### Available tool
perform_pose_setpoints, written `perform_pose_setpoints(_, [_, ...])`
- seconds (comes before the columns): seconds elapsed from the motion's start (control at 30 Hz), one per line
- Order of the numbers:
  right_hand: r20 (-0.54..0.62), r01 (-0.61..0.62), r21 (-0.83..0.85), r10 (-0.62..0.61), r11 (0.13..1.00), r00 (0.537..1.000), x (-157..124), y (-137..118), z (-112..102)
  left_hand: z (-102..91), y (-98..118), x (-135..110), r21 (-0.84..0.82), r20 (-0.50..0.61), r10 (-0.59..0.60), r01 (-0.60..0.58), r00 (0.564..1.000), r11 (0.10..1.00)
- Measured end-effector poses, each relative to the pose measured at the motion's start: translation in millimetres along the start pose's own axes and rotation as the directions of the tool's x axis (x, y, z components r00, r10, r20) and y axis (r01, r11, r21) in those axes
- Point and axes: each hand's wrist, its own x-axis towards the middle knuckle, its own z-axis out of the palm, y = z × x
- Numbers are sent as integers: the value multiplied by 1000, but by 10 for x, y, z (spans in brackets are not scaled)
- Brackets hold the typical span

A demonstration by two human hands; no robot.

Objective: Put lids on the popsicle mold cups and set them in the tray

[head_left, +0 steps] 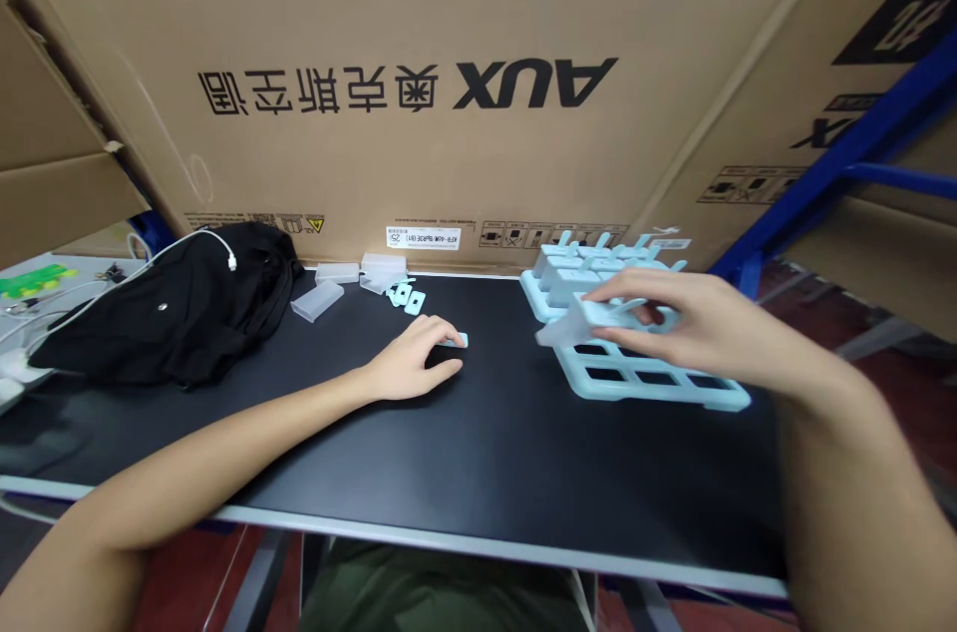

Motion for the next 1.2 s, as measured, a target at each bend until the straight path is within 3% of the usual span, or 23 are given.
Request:
perform_pose_setpoints(0.17, [117,-164,-270,202,949,972,-123,327,-156,27,46,-22,300,47,-7,-7,999,954])
perform_pose_setpoints(0.3, [190,-281,-359,365,890,911,-148,415,-211,32,73,-18,380,73,-9,-20,997,925])
perform_pose_setpoints(0.43, [211,-332,-421,447,844,869,-215,455,-294,21,91,-16,433,76,-21,-14,997,901])
perform_pose_setpoints(0.67, [219,-344,-468,484,814,847,-295,598,-284,15,109,-12,466,84,-32,-11,996,885])
perform_pose_setpoints(0.8, [199,-387,-460,517,799,832,-263,543,-271,11,113,-12,475,81,-34,-8,996,880])
perform_pose_setpoints(1.07, [150,-372,-454,481,810,864,-246,468,-250,11,109,-4,476,80,-21,-19,997,879])
perform_pose_setpoints(1.2, [133,-396,-478,510,784,850,-217,380,-248,10,109,-2,477,84,-19,-24,996,878])
